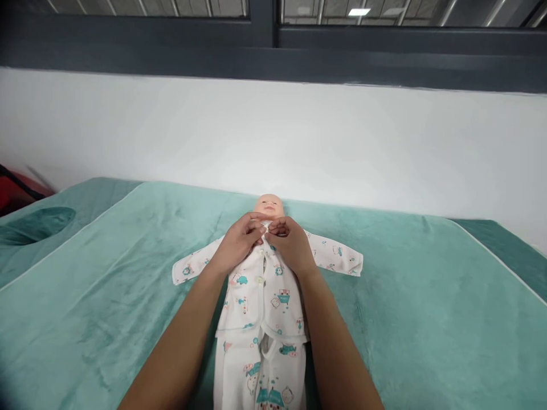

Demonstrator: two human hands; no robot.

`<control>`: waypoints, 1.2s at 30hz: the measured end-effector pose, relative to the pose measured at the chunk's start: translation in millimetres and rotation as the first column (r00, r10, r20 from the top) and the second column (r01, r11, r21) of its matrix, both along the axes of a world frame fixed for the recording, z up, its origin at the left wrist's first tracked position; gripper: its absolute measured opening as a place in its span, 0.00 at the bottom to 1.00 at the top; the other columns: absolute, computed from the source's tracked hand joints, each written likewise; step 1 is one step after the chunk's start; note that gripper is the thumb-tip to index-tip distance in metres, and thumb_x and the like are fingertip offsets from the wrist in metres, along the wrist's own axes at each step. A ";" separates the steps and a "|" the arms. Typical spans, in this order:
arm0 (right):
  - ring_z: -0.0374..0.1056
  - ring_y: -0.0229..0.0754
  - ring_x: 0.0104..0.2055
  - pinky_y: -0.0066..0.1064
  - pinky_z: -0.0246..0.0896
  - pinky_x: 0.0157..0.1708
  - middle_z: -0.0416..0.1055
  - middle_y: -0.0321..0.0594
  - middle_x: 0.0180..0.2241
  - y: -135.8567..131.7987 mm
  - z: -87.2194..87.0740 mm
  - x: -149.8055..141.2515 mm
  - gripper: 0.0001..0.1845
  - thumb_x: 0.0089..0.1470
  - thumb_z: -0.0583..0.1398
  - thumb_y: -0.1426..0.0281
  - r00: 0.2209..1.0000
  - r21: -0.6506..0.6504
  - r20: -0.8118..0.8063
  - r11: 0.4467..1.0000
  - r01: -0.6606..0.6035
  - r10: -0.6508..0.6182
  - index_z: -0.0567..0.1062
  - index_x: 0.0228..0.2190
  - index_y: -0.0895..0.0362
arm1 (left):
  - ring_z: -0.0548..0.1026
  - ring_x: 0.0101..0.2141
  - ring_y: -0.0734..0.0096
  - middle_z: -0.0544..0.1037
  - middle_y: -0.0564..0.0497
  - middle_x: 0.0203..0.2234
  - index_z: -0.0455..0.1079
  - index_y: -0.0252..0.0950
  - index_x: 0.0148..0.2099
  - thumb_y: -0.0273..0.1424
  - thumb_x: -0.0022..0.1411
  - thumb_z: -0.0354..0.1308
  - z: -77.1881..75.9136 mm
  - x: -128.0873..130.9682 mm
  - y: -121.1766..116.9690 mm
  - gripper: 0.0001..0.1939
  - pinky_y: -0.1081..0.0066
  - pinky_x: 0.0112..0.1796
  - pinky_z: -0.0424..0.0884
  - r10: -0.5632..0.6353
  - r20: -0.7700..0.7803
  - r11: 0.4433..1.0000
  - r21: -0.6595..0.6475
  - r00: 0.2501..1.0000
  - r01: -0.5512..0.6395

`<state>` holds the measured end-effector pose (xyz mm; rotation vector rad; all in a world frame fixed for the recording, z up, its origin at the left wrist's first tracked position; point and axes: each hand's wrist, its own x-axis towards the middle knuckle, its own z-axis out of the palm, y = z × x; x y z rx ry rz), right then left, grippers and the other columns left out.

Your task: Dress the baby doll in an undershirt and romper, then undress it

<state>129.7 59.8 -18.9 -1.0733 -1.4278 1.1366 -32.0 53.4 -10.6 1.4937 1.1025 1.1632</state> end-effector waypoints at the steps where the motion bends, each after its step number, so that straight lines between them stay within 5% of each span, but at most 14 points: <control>1: 0.69 0.40 0.38 0.34 0.64 0.43 0.74 0.38 0.36 -0.1 0.3 -0.2 0.13 0.46 0.66 0.66 1.000 0.001 -0.012 1.000 -0.004 0.004 0.73 0.35 0.54 | 0.67 0.24 0.79 0.71 0.56 0.26 0.69 0.41 0.51 0.35 0.62 0.57 -1.4 0.2 0.5 0.15 0.77 0.25 0.58 0.001 0.014 1.000 -0.006 1.000 -0.001; 9: 0.65 0.36 0.33 0.30 0.60 0.35 0.72 0.35 0.35 0.0 3.1 -0.1 0.13 0.46 0.66 0.66 1.000 -0.021 -0.014 1.000 -0.015 0.015 0.73 0.36 0.55 | 0.67 0.24 0.77 0.71 0.56 0.26 0.67 0.41 0.52 0.35 0.60 0.59 -4.2 1.2 2.1 0.17 0.77 0.21 0.56 0.026 0.140 0.999 -0.048 0.990 -0.019; 17: 0.61 0.36 0.26 0.29 0.53 0.29 0.64 0.28 0.23 -1.1 4.6 1.2 0.18 0.46 0.65 0.63 0.985 -0.062 0.163 0.996 0.065 -0.054 0.74 0.41 0.51 | 0.68 0.28 0.77 0.69 0.58 0.25 0.68 0.40 0.48 0.26 0.56 0.56 -1.5 8.3 0.4 0.16 0.75 0.33 0.64 0.143 -0.086 0.987 0.081 0.986 -0.136; 28: 0.57 0.36 0.22 0.29 0.52 0.25 0.62 0.27 0.20 -2.3 4.5 -1.9 0.15 0.47 0.62 0.65 0.987 -0.084 0.140 0.992 0.093 -0.080 0.77 0.39 0.52 | 0.76 0.36 0.66 0.81 0.49 0.35 0.78 0.38 0.47 0.27 0.57 0.54 5.2 9.0 -0.8 0.17 0.69 0.39 0.68 0.197 -0.252 0.979 0.008 0.947 -0.201; 36: 0.65 0.39 0.30 0.35 0.61 0.37 0.73 0.38 0.41 -2.1 0.4 -13.1 0.12 0.46 0.58 0.69 0.902 0.164 0.332 0.959 0.232 -0.275 0.74 0.36 0.53 | 0.75 0.32 0.68 0.81 0.47 0.37 0.80 0.38 0.45 0.27 0.58 0.55 0.8 12.0 1.4 0.15 0.69 0.36 0.68 0.234 -0.210 0.970 -0.020 0.949 -0.244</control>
